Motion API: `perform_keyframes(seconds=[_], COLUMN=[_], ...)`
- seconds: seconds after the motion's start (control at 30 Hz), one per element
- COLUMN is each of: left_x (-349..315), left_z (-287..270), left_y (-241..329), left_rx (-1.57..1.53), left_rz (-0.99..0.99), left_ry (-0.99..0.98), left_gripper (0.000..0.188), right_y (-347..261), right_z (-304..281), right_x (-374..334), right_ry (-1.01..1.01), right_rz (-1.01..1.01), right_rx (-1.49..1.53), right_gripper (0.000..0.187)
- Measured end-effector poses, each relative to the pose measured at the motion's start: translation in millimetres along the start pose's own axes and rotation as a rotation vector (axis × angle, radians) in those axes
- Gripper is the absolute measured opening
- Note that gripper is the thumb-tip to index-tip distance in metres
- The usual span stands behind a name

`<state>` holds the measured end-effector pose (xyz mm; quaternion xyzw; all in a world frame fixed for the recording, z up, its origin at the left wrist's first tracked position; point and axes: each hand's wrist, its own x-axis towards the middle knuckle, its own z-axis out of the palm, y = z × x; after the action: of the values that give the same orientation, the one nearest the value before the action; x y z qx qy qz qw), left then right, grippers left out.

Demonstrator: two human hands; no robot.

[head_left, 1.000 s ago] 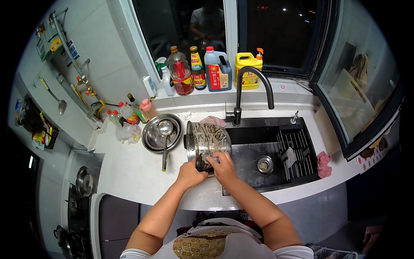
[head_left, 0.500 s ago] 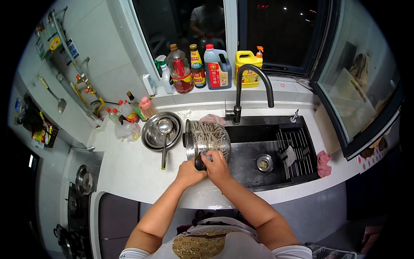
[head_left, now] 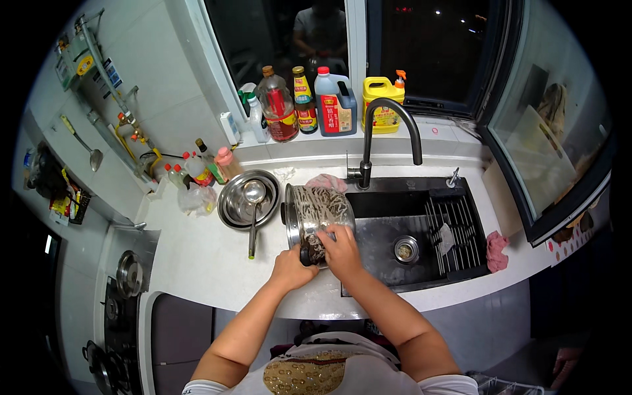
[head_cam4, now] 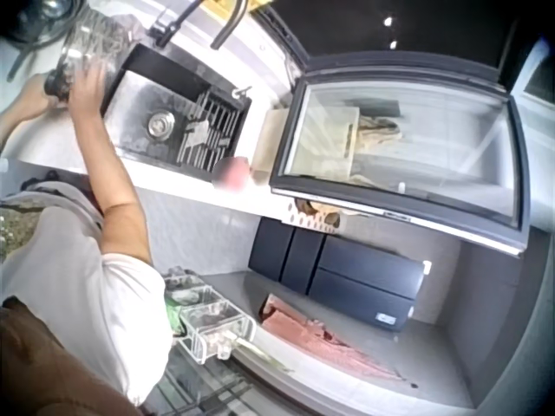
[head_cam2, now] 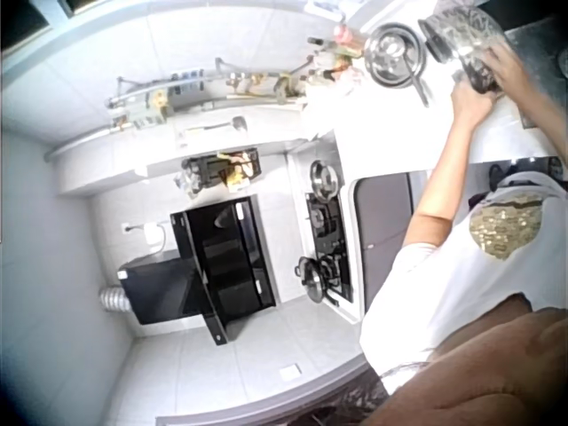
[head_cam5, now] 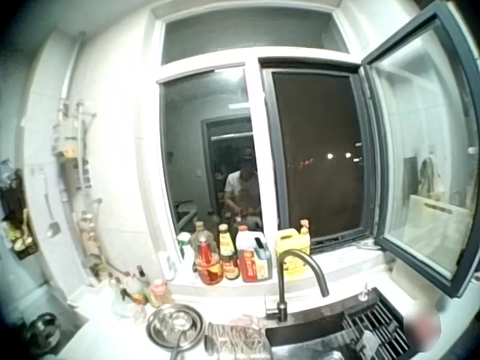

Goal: The person rotates a metal pot while scrubbing its interior and exterior with a cloth at a sink.

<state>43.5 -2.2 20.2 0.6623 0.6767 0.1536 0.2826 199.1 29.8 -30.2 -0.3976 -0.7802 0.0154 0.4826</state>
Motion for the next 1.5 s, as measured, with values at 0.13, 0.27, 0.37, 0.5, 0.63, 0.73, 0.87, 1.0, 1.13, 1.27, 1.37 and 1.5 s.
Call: perform_keyframes(seconds=[0.13, 0.27, 0.37, 0.5, 0.63, 0.73, 0.87, 1.0, 1.13, 1.27, 1.37, 1.5], left_x=[-2, -1, 2, 0, 2, 1, -3, 2, 0, 5, 7, 5], left_z=[3, 0, 0, -5, -6, -7, -7, -5, -6, -5, -6, -7], left_y=[-7, -5, -6, -4, -1, 0, 0, -2, -4, -6, -6, -5], left_rx=[-0.028, -0.016, 0.001, -0.012, 0.018, -0.005, -0.019, 0.012, -0.01, 0.009, 0.007, -0.021], left_rz=[-0.013, -0.01, -0.002, -0.004, -0.024, -0.022, -0.017, -0.003, 0.003, -0.01, 0.002, 0.012], left_ry=[0.051, 0.046, 0.031, -0.001, -0.031, -0.022, -0.018, -0.023, -0.008, -0.021, -0.011, -0.002], left_gripper=[0.042, 0.042, 0.045, 0.052, 0.053, 0.053, 0.052, 0.052, 0.052, 0.052, 0.052, 0.051], right_y=[-7, 3, 4, 6, 3, 0, -5, -5, -6, -3, 1, 1], right_z=[-1, -2, -3, -6, -4, 2, 5, 2, 1, 2, 1, 5], right_x=[0, -5, 10, 10, 13, 6, -8, 5, -5, 3, 9, 0], right_ry=[-0.061, -0.037, -0.043, -0.076, -0.091, -0.054, -0.045, -0.059, -0.079, -0.06, -0.046, -0.035], right_rz=[-0.066, -0.156, -0.215, -0.28, -0.244, -0.218, -0.185, -0.179, -0.217, -0.217, -0.196, -0.189], right_rx=[-0.056, -0.093, -0.096, -0.139, -0.14, -0.135, -0.119, -0.145, -0.137, -0.139, -0.115, -0.109], right_gripper=[0.029, 0.031, 0.032, 0.034, 0.035, 0.035, 0.034, 0.033, 0.033, 0.032, 0.031, 0.028])
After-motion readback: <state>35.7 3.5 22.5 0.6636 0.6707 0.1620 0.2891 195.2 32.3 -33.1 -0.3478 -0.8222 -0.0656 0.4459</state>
